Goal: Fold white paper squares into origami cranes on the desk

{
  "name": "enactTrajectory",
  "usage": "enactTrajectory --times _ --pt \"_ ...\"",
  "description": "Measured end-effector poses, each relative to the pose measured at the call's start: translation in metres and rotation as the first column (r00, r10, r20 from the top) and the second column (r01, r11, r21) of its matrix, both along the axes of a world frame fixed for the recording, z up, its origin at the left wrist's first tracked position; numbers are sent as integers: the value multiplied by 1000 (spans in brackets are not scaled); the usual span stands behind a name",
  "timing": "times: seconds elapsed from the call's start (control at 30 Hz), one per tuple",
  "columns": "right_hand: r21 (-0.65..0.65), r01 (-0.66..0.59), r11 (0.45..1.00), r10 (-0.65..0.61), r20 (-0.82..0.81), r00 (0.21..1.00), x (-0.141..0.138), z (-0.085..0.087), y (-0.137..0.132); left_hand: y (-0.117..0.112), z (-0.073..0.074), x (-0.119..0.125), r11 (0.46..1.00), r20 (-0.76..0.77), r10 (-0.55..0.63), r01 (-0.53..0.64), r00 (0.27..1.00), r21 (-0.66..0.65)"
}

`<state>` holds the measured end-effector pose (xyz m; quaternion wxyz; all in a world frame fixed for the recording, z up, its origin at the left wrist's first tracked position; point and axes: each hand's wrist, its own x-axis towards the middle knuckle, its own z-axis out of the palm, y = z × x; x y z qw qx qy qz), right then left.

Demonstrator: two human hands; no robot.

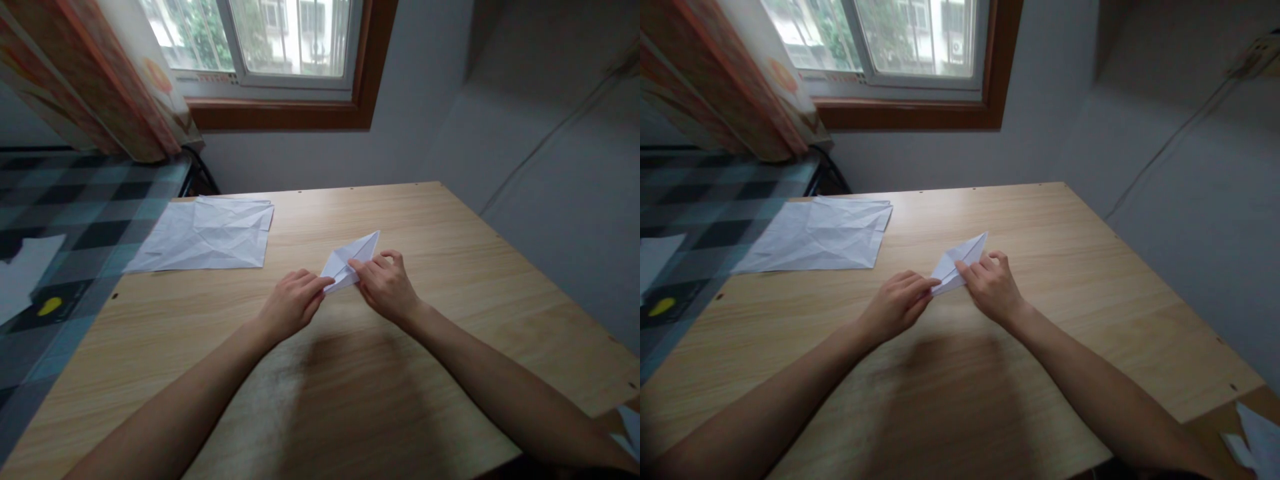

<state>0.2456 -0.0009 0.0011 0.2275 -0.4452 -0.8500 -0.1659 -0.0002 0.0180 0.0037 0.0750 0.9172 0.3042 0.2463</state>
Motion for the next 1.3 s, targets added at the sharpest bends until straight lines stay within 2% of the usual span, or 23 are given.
enactTrajectory --times 0.13,0.33,0.4,0.53,0.63,0.77,0.87,0.97,1.03,1.13,1.3 --pt "-30 28 999 -31 -112 993 -3 -7 5 0 1 0 998 -34 -43 44 998 40" --pt "-36 125 991 -130 -279 952 -1 -9 8 -4 2 1 999 -91 -18 23 996 46" --pt "-81 82 993 -100 -249 963 0 -10 9 -5 3 1 998 -102 -34 40 994 54" --pt "-235 -107 966 62 -192 979 -3 -14 8 -4 4 2 995 -130 -86 91 988 30" --pt "-322 -126 938 72 -176 982 -4 -14 7 -5 5 2 995 -150 -97 101 984 18" --pt "-391 -53 919 6 -121 993 2 -12 15 -7 6 2 993 -156 -117 121 981 13" --pt "-419 99 902 -145 -79 986 10 -11 25 -8 6 2 992 -163 -128 128 978 -11" --pt "-424 272 864 -322 -50 945 16 -12 32 -9 7 1 990 -168 -142 138 976 -36" --pt "-422 313 850 -372 -61 926 18 -14 33 -10 8 1 987 -179 -158 152 971 -48" --pt "-429 264 864 -346 -124 930 20 -16 31 -13 10 1 982 -211 -188 179 959 -60" --pt "-440 54 896 -211 -316 925 20 -18 27 -17 12 5 966 -245 -260 251 934 -68"
